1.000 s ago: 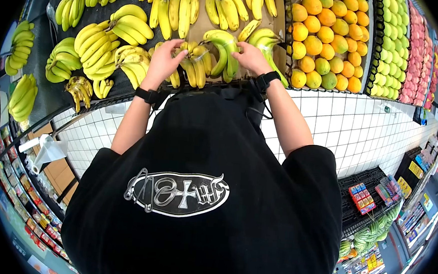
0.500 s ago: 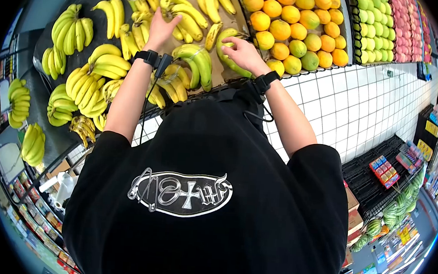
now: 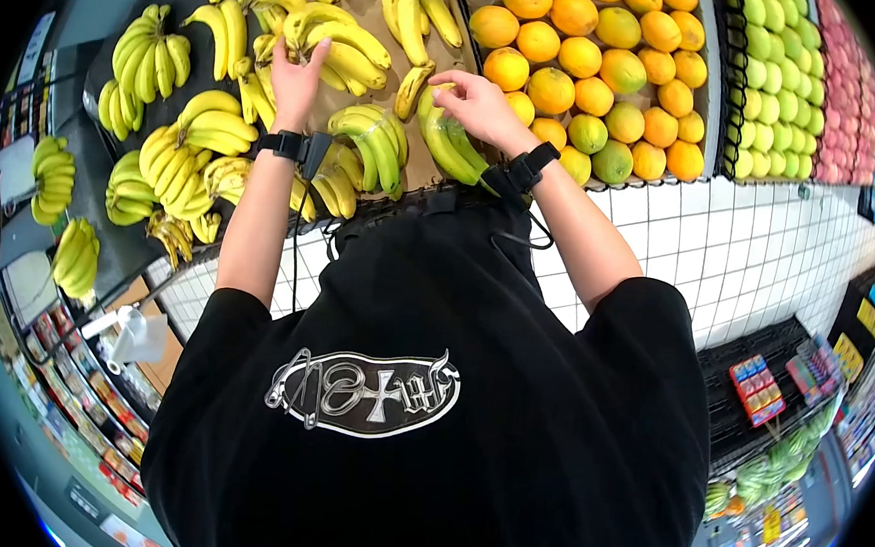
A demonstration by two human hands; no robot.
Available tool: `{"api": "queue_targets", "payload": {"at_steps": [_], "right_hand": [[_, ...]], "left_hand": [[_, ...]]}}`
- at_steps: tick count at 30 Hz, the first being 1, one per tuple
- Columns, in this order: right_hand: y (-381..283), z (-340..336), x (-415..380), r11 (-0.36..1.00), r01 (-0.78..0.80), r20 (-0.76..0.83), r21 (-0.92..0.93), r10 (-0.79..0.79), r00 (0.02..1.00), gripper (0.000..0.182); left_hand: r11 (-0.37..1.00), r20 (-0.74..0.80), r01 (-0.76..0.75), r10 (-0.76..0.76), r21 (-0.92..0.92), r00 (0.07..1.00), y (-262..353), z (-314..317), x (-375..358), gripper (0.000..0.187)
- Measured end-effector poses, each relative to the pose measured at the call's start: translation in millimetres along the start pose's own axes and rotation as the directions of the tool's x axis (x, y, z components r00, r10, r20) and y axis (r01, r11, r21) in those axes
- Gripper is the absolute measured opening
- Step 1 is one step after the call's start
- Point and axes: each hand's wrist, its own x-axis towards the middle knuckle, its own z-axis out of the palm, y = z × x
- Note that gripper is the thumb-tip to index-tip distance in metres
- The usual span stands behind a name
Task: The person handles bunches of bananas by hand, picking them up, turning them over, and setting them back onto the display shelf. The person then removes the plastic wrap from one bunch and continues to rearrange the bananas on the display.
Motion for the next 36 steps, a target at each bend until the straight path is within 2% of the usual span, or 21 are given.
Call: {"api": "queue_targets", "payload": {"at_steps": [2,4,5,8,10,13,14,16,17,18,20,21,22,25,30,31,32,33,34,35,36], "right_hand": [[-13.6,-1.2,6.6,0.999,0.023,0.041,-0.044,-0.021,0.999,0.032],[-19.5,0.6,12.7,0.989,0.148,-0.025,0.02,-0.148,0.989,0.032],[-23.0,0.6,16.5,0.979,0.197,-0.026,0.051,-0.196,0.98,0.032],[-46.5,-0.9,18.6,0.968,0.238,-0.048,0.073,-0.235,0.971,0.031],[-54.1,-1.6,20.3,0.962,0.25,-0.025,0.112,-0.249,0.968,0.034],[-67.5,1.4,24.7,0.942,0.324,0.044,0.087,-0.329,0.943,0.044],[-72.5,4.6,22.2,0.943,0.322,0.048,0.087,-0.327,0.944,0.044],[-86.8,13.0,16.8,0.928,0.369,0.089,0.048,-0.372,0.924,0.05],[-92.2,15.1,14.5,0.947,0.317,0.168,0.059,-0.322,0.932,0.056],[-92.4,19.2,14.1,0.946,0.319,0.164,0.054,-0.324,0.932,0.056],[-88.8,28.1,12.9,0.916,0.358,0.247,0.179,-0.394,0.885,0.057],[-88.9,31.3,7.8,0.919,0.28,0.246,0.276,-0.349,0.904,0.054],[-88.7,31.3,3.8,0.92,0.281,0.246,0.272,-0.349,0.904,0.054],[-89.6,32.4,-4.7,0.887,0.222,0.116,0.404,-0.29,0.95,0.044],[-89.4,27.6,-8.4,0.869,0.307,0.014,0.389,-0.338,0.941,0.038],[-91.6,26.4,-7.8,0.855,0.37,-0.047,0.364,-0.38,0.924,0.039],[-92.6,25.9,-8.2,0.839,0.427,-0.106,0.336,-0.417,0.903,0.039],[-93.2,25.3,-8.4,0.856,0.453,-0.148,0.248,-0.428,0.892,0.039],[-93.6,24.2,-7.3,0.856,0.456,-0.152,0.245,-0.43,0.89,0.039],[-93.2,24.7,-7.5,0.856,0.472,-0.151,0.21,-0.449,0.881,0.04],[-93.2,26.9,-8.1,0.856,0.487,-0.145,0.176,-0.466,0.873,0.04]], "left_hand": [[1.0,-0.052,-0.001,0.002,0.028,0.999,20.2,-14.4,-11.3,0.077],[0.98,-0.091,-0.032,0.014,-0.198,0.996,32.5,-26.0,-22.4,0.07],[0.995,-0.169,-0.039,0.023,-0.093,0.985,35.4,-33.1,-26.1,0.065],[0.966,-0.164,0.001,-0.045,-0.258,0.985,35.2,-52.8,-38.7,0.06],[0.967,-0.177,0.057,-0.103,-0.249,0.979,45.9,-59.6,-53.0,0.06],[0.917,-0.027,0.19,-0.213,-0.351,0.977,52.7,-66.4,-69.4,0.066],[0.938,0.012,0.17,-0.174,-0.303,0.985,52.3,-65.9,-72.8,0.059],[0.801,0.203,0.3,-0.225,-0.518,0.953,64.8,-59.5,-84.6,0.051],[0.784,0.22,0.288,-0.197,-0.55,0.955,61.6,-53.2,-87.6,0.046],[0.793,0.259,0.292,-0.175,-0.535,0.95,68.6,-49.9,-94.5,0.048],[0.797,0.298,0.296,-0.153,-0.526,0.942,74.9,-41.6,-104.0,0.049],[0.795,0.32,0.28,-0.115,-0.538,0.94,74.7,-36.5,-106.0,0.049],[0.816,0.318,0.246,-0.08,-0.524,0.945,74.8,-33.7,-106.8,0.05],[0.847,0.306,0.211,-0.06,-0.488,0.95,87.6,-29.2,-111.0,0.051],[0.897,0.37,0.208,-0.054,-0.39,0.927,95.2,-24.2,-112.6,0.052],[0.951,0.447,0.232,-0.119,-0.207,0.887,98.7,-31.6,-110.2,0.05],[0.95,0.446,0.232,-0.119,-0.208,0.887,96.1,-30.5,-112.9,0.05],[0.95,0.428,0.181,-0.059,-0.252,0.902,93.1,-27.3,-116.4,0.051],[0.947,0.407,0.126,0.005,-0.296,0.914,90.7,-24.7,-116.9,0.053],[0.926,0.444,0.206,-0.047,-0.317,0.895,88.3,-24.8,-116.3,0.059],[0.925,0.444,0.21,-0.052,-0.315,0.895,87.0,-23.7,-117.6,0.059]]}}
